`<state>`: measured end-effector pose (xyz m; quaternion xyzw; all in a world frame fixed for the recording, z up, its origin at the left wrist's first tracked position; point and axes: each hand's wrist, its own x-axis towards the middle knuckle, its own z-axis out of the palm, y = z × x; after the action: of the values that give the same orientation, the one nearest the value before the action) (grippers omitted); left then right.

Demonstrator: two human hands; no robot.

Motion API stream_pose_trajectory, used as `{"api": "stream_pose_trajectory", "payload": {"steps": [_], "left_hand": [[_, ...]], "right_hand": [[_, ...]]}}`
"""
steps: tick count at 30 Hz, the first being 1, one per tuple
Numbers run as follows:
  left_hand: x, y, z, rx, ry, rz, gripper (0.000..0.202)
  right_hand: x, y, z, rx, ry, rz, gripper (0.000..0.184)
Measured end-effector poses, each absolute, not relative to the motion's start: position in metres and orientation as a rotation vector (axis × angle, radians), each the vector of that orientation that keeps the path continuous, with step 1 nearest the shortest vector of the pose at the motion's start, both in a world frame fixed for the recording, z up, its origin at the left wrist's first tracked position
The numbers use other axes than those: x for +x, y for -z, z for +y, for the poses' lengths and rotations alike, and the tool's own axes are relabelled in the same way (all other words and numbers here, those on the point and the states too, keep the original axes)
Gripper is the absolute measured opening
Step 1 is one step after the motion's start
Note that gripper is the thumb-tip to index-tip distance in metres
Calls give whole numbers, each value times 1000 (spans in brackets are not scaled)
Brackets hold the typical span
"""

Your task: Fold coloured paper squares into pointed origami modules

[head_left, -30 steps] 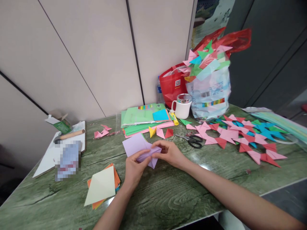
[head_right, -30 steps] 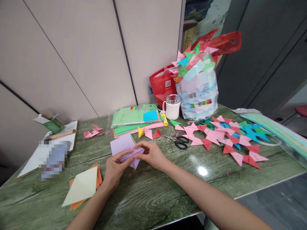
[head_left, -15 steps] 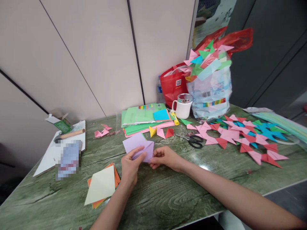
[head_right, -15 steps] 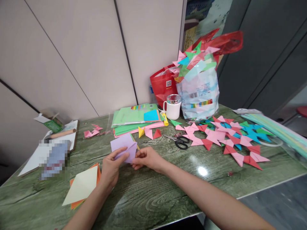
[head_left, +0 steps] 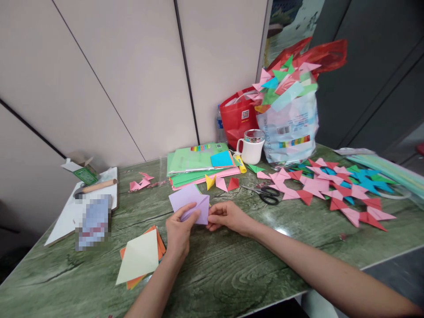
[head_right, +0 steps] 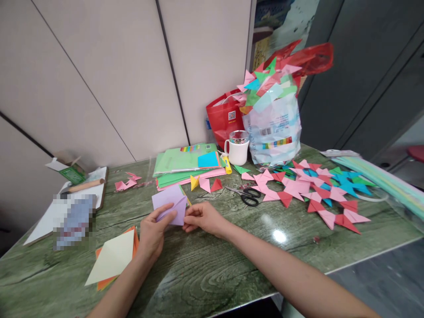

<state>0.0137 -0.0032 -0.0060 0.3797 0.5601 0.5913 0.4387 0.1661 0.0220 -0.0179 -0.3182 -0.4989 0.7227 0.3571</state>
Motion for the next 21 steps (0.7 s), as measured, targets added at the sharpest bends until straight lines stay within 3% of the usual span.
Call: {"api": "stream_pose_trajectory", "payload": {"steps": [21], "left_hand": [[14,6,-6,1246,-1374,1427,32]], "right_hand": [[172,14,30,-803,-1707,-1141,32]]}}
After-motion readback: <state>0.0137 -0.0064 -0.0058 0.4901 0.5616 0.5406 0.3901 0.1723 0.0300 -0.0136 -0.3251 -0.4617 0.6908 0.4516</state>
